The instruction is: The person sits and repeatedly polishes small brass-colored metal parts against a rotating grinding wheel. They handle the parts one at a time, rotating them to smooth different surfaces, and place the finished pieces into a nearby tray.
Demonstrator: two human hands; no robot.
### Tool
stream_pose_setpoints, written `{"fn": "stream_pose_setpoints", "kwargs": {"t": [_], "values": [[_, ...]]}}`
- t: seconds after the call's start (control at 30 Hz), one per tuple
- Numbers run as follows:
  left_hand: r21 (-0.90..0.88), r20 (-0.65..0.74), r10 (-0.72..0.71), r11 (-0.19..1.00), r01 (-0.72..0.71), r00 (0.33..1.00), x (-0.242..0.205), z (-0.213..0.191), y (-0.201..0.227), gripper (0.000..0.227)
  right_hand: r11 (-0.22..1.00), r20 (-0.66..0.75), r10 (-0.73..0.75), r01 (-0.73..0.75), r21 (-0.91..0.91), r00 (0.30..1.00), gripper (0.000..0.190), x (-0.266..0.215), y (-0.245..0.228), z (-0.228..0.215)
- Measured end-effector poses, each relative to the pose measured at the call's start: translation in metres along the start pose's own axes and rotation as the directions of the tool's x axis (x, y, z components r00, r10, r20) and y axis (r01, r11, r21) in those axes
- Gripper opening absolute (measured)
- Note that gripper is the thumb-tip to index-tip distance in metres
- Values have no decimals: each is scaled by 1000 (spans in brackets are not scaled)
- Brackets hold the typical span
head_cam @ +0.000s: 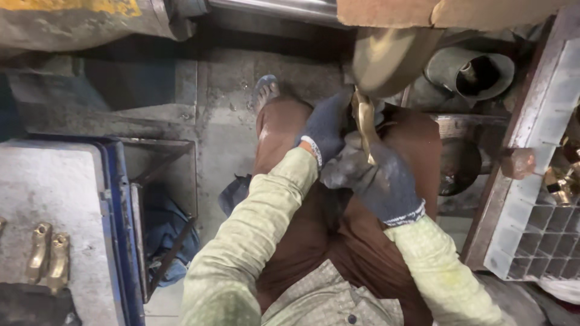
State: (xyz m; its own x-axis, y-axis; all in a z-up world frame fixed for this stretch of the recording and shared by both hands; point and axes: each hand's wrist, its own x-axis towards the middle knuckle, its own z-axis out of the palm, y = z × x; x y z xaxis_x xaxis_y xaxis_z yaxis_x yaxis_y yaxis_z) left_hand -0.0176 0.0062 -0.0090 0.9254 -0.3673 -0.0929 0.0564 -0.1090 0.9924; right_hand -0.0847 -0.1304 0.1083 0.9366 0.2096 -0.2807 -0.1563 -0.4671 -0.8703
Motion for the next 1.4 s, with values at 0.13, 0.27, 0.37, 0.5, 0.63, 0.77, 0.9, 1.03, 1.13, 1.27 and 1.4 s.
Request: {"fn": "stream_pose_setpoints", "kwargs": {"t": [0.13, 0.27, 0.37, 0.5, 0.63, 0.77, 0.9, 1.03, 1.13, 1.27, 1.4], "values": [[86, -34, -229, 969, 231, 973, 14, 14, -20, 39, -33, 346, 267, -350, 936, 899, 36, 18, 1, 3], [248, -127, 7, 969, 25, 992, 38, 34, -82, 39, 915, -10, 192, -175, 364, 981, 47, 35, -12, 3], [213, -197, 85, 976, -42, 977, 61, 39, -106, 39, 987, -126, -47, 26, -158, 991, 45, 40, -8, 4], [-235, -146, -448, 882, 409, 882, 57, 16, -61, 28, 819, -50, -305, 236, -524, 951, 41, 11, 32, 2], [-852, 76, -473, 427, 304, 878, -32, -23, 30, 34, 461, 82, -438, 303, -834, 895, 39, -53, 76, -12], [-257, -125, -195, 953, 158, 973, -92, -50, 92, 38, 515, -17, -462, 253, -819, 887, 49, -88, 90, -21], [37, -132, -142, 988, 148, 981, -83, -74, 112, 34, 810, -180, -150, 16, -587, 972, 25, -21, 107, -25], [-284, -205, -335, 920, 272, 919, -40, -75, 97, 27, 933, -298, -179, 65, -354, 938, 35, 71, 148, -7], [-277, -216, -348, 918, 284, 912, -27, -73, 83, 24, 806, -326, -378, 134, -577, 867, 37, 93, 181, 8], [-247, -250, -379, 915, 320, 891, -15, -66, 73, 21, 764, -289, -423, 166, -624, 859, 34, 90, 189, 4], [172, -230, -205, 953, 247, 951, 3, -46, 64, 31, 913, -339, 91, -214, -346, 936, 31, 78, 164, -23]]}}
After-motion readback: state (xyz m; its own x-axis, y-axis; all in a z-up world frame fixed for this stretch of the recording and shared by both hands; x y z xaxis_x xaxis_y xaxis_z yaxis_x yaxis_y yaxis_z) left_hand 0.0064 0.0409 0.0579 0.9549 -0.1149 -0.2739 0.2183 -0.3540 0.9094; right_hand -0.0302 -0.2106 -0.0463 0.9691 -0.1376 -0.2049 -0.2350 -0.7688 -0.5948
